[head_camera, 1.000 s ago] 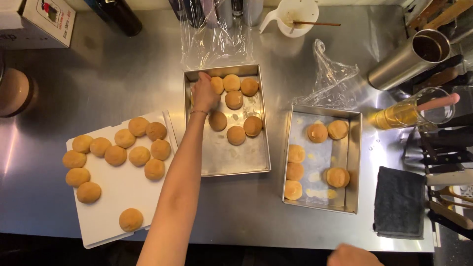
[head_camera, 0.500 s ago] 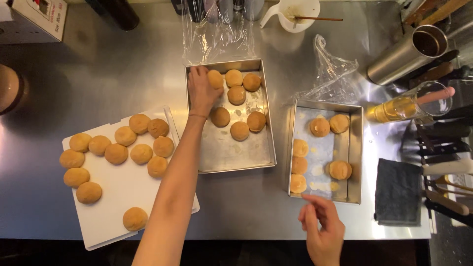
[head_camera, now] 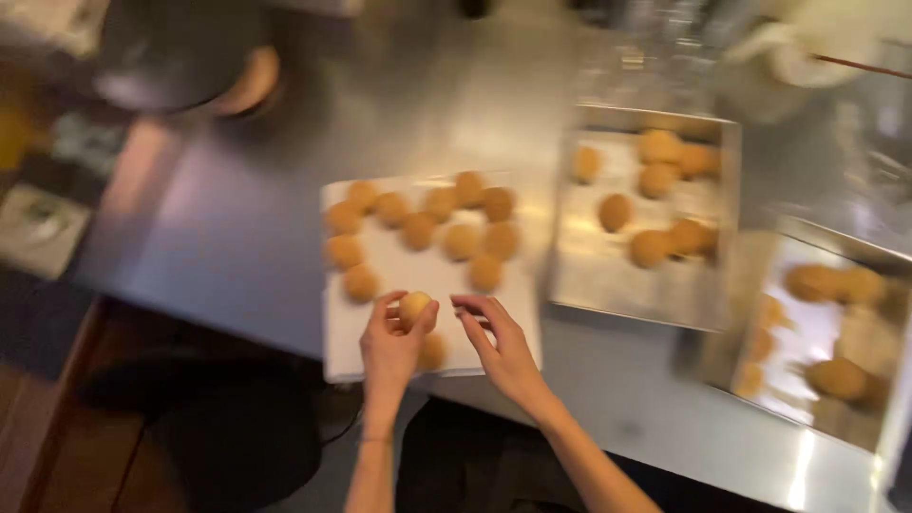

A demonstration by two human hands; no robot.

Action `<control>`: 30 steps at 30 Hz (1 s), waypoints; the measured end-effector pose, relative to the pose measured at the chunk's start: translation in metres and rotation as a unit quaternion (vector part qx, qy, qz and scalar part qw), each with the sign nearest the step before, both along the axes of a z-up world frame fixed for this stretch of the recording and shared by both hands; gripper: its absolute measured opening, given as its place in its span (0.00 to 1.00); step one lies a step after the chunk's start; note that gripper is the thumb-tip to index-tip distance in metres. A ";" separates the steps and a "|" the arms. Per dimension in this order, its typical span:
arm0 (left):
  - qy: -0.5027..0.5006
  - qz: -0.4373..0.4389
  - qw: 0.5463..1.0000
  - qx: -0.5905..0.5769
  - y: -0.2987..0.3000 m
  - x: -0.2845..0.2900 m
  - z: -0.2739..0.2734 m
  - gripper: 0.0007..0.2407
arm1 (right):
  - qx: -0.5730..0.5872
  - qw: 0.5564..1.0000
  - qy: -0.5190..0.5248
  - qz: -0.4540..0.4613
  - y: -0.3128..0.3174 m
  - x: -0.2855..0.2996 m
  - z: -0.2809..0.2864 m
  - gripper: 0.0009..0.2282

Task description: Arrange small baked goods in a heart shape on a white tray.

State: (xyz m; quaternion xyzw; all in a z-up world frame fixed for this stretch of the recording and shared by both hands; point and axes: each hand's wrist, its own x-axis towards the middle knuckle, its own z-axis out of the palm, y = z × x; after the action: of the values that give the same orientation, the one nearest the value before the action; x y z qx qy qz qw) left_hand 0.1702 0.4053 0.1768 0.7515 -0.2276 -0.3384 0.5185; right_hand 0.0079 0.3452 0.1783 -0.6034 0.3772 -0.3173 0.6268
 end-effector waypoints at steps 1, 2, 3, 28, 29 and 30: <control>0.004 0.046 0.996 0.075 0.014 0.010 0.002 0.21 | -0.037 0.998 -0.002 0.042 0.001 0.026 -0.003 0.13; 0.004 0.063 0.995 0.079 0.023 0.026 -0.023 0.21 | -0.033 0.998 -0.004 0.059 0.003 0.050 -0.019 0.13; -0.143 0.057 0.984 0.089 0.032 0.039 -0.050 0.21 | -0.040 0.995 0.031 0.086 0.006 0.070 -0.037 0.14; 0.201 0.079 0.967 -0.133 0.074 0.082 -0.100 0.15 | -0.160 0.967 0.176 0.087 0.020 0.118 -0.063 0.17; 0.203 0.076 0.967 -0.134 0.075 0.084 -0.099 0.15 | -0.160 0.967 0.178 0.084 0.018 0.116 -0.062 0.17; 0.176 0.065 0.975 -0.120 0.076 0.085 -0.097 0.15 | -0.150 0.968 0.180 0.090 0.016 0.114 -0.060 0.17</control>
State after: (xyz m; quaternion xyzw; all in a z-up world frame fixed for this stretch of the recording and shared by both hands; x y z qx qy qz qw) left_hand 0.2551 0.4811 0.0793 0.6261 -0.1219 -0.4009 0.6576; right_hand 0.1219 0.3615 0.1178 -0.7689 0.3764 -0.1988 0.4771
